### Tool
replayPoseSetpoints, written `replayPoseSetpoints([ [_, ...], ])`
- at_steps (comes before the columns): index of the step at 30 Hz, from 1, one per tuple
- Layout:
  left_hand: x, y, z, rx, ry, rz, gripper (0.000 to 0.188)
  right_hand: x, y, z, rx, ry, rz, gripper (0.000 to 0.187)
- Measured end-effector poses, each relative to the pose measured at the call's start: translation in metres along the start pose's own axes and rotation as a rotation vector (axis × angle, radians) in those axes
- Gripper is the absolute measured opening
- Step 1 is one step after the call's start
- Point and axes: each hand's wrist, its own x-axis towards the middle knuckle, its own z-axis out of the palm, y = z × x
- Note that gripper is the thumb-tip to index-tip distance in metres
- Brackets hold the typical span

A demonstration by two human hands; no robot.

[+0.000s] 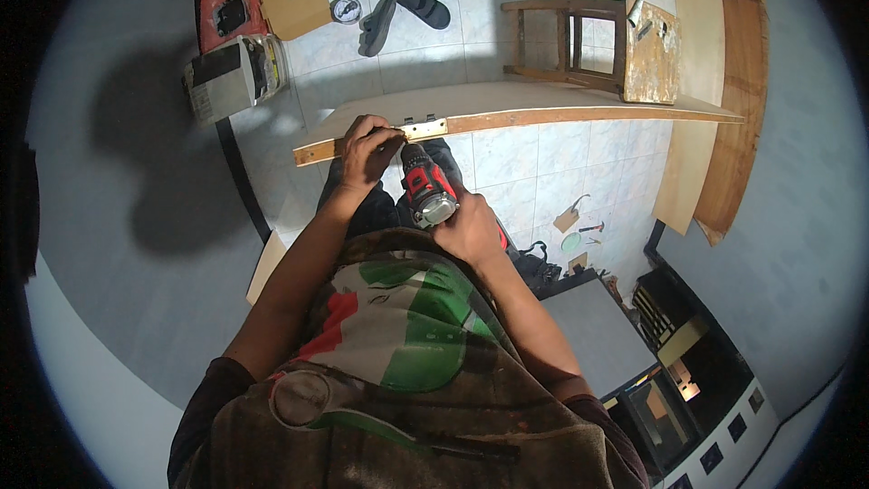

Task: The person uses a cordless drill to attach a metal hinge to a wooden door frame. They then use a hammer to tap the hinge into place and continue securing it with the drill.

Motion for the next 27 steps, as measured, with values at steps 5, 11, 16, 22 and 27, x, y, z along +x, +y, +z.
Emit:
replayPoseSetpoints([
  [5, -0.001, 0.0, 0.0, -0.02, 0.009, -0.006, 0.016, 0.005, 0.021, 0.008, -0.04, -0.044, 0.039, 0.057],
  [11, 0.0, -0.001, -0.001, -0.014, 0.005, 0.001, 0.014, 0.006, 0.004, -0.001, -0.021, -0.054, 0.07, 0.051],
  [16, -0.001, -0.002, 0.002, -0.027, 0.028, 0.002, 0.013, 0.006, 0.003, 0.004, -0.035, 0.015, 0.046, 0.049],
  [22, -0.001, -0.001, -0.001, -0.029, 0.03, -0.001, 0.015, 0.01, 0.001, 0.002, 0.028, 0.015, 0.074, 0.047],
  [27, -0.002, -0.003, -0.001, -0.026, 0.035, 0.018, 0.019, 0.012, -0.011, 0.0, 0.05, 0.01, 0.096, 0.045],
])
